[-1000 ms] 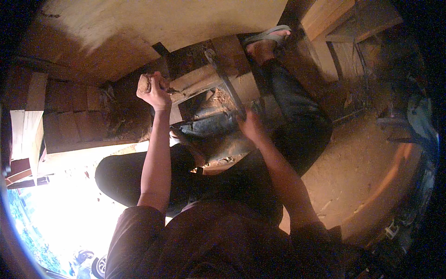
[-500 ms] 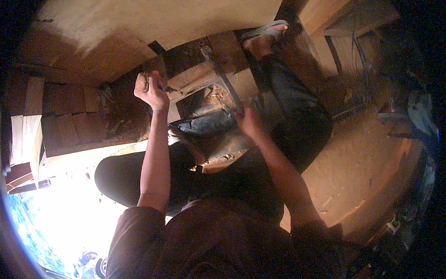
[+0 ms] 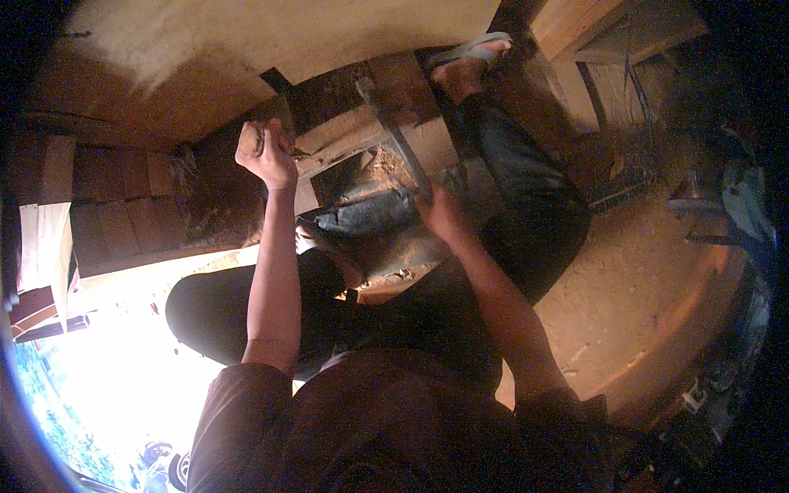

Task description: The person sits on the floor and uses a hammer and chisel to carve a small wooden dowel. They repeatedly strike the chisel to remove wood shavings and occasionally adjust the dowel's position.

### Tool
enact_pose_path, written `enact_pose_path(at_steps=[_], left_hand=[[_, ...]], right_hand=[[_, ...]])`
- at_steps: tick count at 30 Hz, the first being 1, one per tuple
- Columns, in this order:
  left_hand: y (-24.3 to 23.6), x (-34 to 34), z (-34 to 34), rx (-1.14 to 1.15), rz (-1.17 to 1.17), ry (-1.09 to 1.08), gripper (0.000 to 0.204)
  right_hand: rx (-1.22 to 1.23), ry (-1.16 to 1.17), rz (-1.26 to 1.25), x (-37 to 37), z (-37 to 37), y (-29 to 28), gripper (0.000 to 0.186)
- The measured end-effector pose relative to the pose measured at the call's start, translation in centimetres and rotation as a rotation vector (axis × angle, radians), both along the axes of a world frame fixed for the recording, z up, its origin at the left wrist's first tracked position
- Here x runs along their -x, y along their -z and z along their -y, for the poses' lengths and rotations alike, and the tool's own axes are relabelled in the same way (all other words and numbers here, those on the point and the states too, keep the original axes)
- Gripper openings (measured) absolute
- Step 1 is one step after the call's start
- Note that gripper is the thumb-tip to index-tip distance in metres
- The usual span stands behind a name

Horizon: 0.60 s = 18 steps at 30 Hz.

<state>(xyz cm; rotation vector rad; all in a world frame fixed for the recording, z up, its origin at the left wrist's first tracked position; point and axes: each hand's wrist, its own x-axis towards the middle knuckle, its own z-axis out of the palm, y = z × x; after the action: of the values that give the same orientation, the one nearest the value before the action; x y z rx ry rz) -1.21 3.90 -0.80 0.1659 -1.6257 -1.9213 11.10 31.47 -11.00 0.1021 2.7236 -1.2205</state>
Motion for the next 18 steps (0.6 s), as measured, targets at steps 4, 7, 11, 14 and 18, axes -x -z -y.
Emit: enact_pose_path(at_steps=[4,7,11,14,18], left_hand=[[0.06,0.20,0.55,0.002,0.026,0.031,0.016],[0.09,0.13,0.50,-0.012,-0.007,0.005,0.018],[0.24,-0.21,0.28,0.005,-0.037,0.021,0.021],[0.38,-0.14,0.33,0.038,-0.031,0.031,0.024],[0.41,0.71,0.87,0.014,0.040,0.050,0.028]], right_hand=[[-0.047,0.011,0.134,0.13,-0.04,0.29,0.033],[0.014,-0.001,0.121,0.20,-0.14,0.15,0.034],[-0.049,-0.011,0.068,0.17,-0.18,-0.11,0.034],[-0.029,0.007,0.072,0.16,-0.19,0.01,0.033],[0.087,0.029,0.111,0.20,-0.15,-0.36,0.030]])
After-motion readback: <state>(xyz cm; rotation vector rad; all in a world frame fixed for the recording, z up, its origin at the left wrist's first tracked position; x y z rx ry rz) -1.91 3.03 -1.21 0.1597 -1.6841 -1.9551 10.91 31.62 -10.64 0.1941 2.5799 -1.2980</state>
